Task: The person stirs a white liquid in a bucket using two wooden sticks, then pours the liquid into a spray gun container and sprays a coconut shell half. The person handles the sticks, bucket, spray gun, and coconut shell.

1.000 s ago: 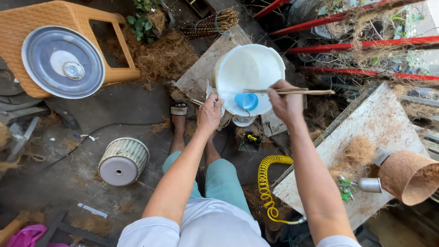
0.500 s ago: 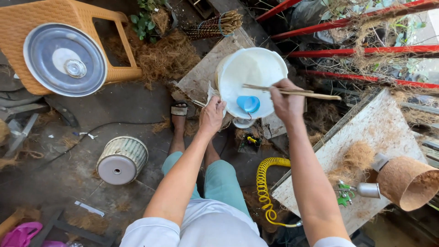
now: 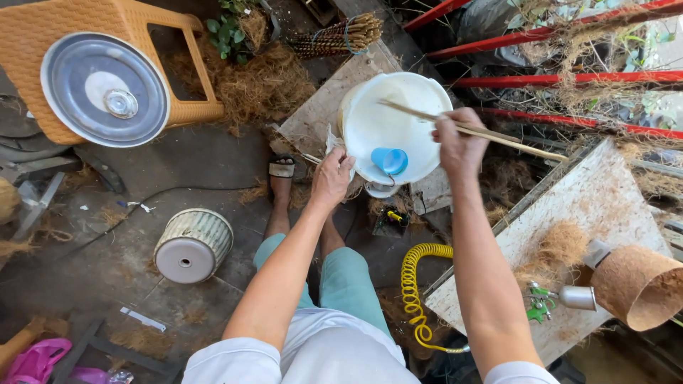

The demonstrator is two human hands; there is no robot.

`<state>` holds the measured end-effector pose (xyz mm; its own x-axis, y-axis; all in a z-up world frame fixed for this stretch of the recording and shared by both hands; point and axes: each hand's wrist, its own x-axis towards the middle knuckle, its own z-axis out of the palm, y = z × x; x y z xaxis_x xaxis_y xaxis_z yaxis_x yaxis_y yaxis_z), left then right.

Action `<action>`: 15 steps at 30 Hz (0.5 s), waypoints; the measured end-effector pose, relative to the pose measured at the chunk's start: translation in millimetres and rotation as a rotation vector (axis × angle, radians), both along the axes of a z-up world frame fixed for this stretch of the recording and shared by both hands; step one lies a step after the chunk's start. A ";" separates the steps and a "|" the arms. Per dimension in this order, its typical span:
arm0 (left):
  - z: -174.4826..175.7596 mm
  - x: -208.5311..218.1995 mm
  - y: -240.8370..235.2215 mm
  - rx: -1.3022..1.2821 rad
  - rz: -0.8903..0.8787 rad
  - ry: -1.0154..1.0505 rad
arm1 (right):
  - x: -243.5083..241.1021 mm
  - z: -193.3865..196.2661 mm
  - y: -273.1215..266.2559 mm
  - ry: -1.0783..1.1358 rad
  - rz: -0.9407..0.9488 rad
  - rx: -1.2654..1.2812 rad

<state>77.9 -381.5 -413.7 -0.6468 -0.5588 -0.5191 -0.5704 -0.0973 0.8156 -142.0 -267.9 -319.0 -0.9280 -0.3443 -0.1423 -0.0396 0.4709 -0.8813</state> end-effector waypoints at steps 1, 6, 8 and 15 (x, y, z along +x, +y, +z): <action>-0.5 0.8 0.6 0.001 -0.004 -0.001 | 10.3 2.5 -7.2 -0.001 -0.004 0.001; 6.5 2.7 -0.8 -0.054 0.001 0.069 | 20.8 11.7 -6.6 -0.087 0.316 0.241; -7.2 3.0 4.0 -0.069 0.014 0.083 | 2.4 8.6 13.8 -0.054 0.318 0.252; -10.3 2.2 8.4 -0.117 0.039 0.113 | -41.3 -6.7 4.5 0.079 0.181 0.103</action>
<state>80.1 -373.1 -424.0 -0.6740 -0.6370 -0.3742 -0.4724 -0.0178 0.8812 -183.3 -263.4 -325.7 -0.8623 -0.4933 -0.1144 -0.1987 0.5373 -0.8196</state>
